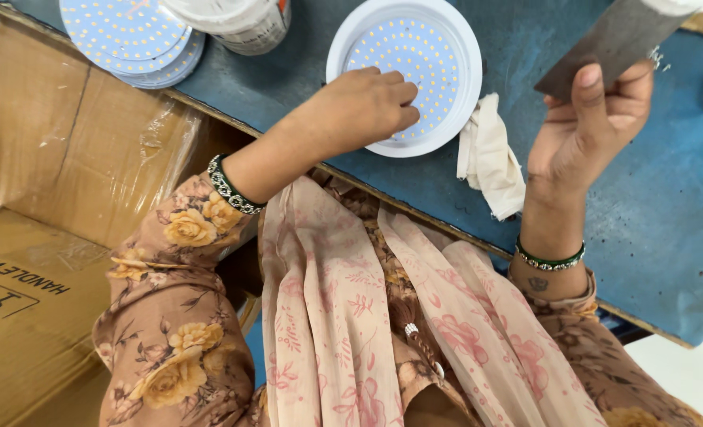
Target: The person applies a white substance from a container to white light fixture components using a scraper and then wipes the components with a white cloth.
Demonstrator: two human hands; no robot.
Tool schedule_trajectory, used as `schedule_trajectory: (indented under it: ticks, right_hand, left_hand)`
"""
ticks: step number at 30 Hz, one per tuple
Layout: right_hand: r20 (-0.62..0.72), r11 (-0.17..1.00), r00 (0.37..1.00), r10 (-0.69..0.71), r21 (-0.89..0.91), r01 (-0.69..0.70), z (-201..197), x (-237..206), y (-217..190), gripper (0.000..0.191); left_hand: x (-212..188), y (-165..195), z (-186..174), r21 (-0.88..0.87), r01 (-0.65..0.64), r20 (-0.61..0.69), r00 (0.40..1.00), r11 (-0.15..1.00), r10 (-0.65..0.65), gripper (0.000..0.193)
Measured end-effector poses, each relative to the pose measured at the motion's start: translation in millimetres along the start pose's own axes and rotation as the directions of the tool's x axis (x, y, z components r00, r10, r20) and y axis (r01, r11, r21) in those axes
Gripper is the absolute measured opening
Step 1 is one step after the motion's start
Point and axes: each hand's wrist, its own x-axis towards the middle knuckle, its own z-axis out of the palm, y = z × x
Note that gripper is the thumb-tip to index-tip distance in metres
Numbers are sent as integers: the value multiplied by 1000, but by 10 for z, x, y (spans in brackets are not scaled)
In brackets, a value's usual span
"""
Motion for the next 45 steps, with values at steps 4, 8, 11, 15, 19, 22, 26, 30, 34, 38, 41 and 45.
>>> schedule_trajectory:
  ticks: [4,8,11,15,19,22,26,30,34,38,41,45]
  right_hand:
    - [1,999,1000,31,34,-31,-4,17,-1,24]
    - [10,999,1000,30,37,-30,-1,10,10,24]
    - [5,999,999,35,38,-35,18,13,7,24]
    - [24,1000,1000,16,15,-17,19,40,17,24]
    - [32,999,999,29,26,-30,-51,21,41,25]
    - [15,999,999,36,14,-36,-98,25,47,24]
    - [21,999,999,40,22,-41,-85,16,43,22]
    - [24,999,999,46,20,-46,-70,11,19,21]
    - [20,999,999,47,16,-47,-94,11,21,21]
    - [26,998,998,52,18,-53,-118,27,51,22]
    - [36,998,998,53,20,-54,-134,46,66,23]
    - [63,999,997,51,8,-51,-157,44,73,24]
  left_hand:
    - [42,-7,153,22,12,0,1000,1000,-12,8]
    - [52,-29,314,37,12,-6,1000,999,-12,8]
    - [58,-53,388,-2,19,-8,1000,1000,-19,11]
    - [77,-86,384,-48,69,29,997,996,-68,10]
    - [56,-131,234,-240,160,38,987,957,-156,12]
    - [-25,-159,51,-334,215,-3,973,918,-229,10]
    - [-95,-181,-144,-453,219,-94,952,864,-290,14]
    - [-107,-153,-189,-640,242,-85,921,729,-381,13]
    - [-128,-123,-146,-872,318,74,838,373,-540,12]
    - [-182,-120,-111,-946,298,171,794,129,-583,14]
    - [-215,-110,-85,-950,288,162,789,124,-592,15]
    - [-239,-69,-62,-897,297,64,820,327,-569,12]
